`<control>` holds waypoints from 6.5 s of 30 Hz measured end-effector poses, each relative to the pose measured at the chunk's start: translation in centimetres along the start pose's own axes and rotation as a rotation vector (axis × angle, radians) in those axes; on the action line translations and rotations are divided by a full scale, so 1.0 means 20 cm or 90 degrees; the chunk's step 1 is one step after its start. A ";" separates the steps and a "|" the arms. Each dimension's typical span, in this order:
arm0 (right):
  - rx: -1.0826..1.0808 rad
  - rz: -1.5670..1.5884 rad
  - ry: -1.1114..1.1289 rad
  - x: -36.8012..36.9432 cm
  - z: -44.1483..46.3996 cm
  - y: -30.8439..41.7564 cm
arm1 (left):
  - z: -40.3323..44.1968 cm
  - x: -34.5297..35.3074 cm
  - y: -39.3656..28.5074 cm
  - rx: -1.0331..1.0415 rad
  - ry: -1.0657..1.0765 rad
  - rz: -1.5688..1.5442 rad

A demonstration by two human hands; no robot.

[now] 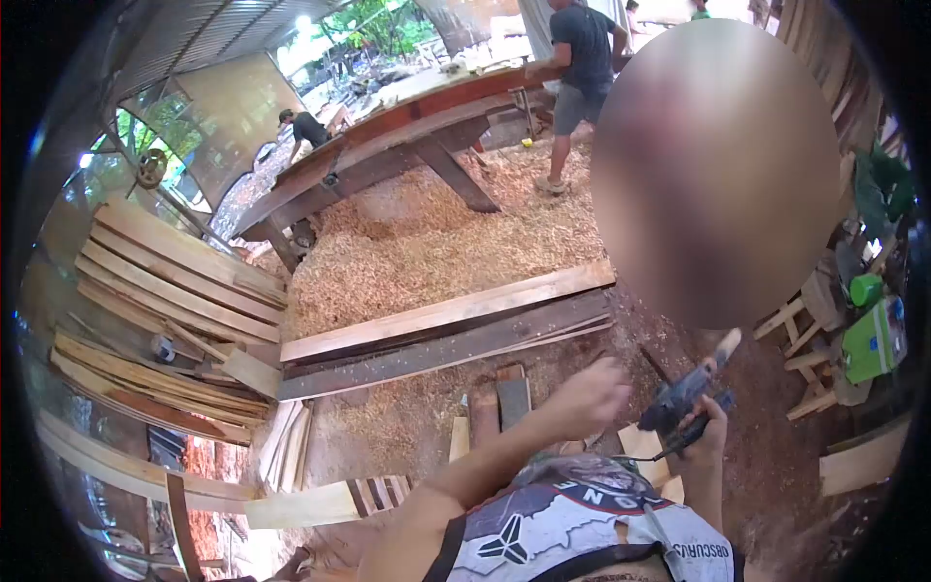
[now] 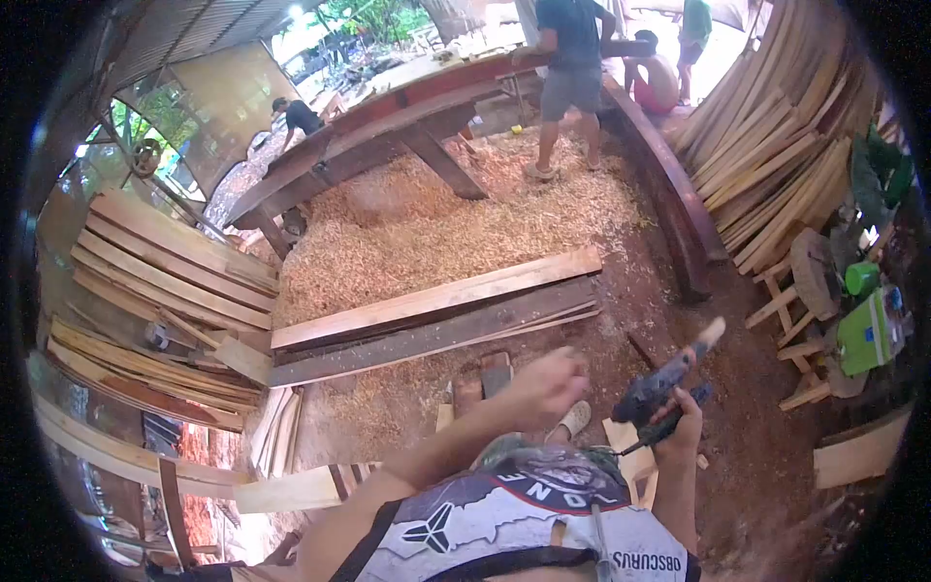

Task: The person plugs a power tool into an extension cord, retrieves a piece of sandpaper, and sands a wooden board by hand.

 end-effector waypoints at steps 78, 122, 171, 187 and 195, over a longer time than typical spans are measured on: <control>-0.178 0.146 -0.266 1.71 3.68 2.17 | 4.32 0.10 3.37 -0.458 0.224 -0.049; 0.321 -0.375 0.214 6.22 7.78 0.58 | 4.83 -1.81 6.36 -1.136 -0.436 -0.264; 0.656 -0.840 1.011 7.63 8.83 -4.24 | 3.97 -3.57 9.73 -1.171 -0.471 0.081; 0.807 -0.730 0.912 8.51 7.92 -6.35 | 2.46 -5.44 10.55 -1.195 -0.788 0.163; 0.374 -0.919 1.118 8.88 7.75 -7.32 | 1.22 -5.69 10.83 -0.250 -1.827 -0.587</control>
Point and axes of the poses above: each hand's wrist, its own z-axis towards the middle knuckle, its own x-axis out of the palm, y = z × x, the point moved 8 cm from there along z, towards the middle knuckle, and after that the axes turned 2 degrees about -x, right-handed, at the moved point
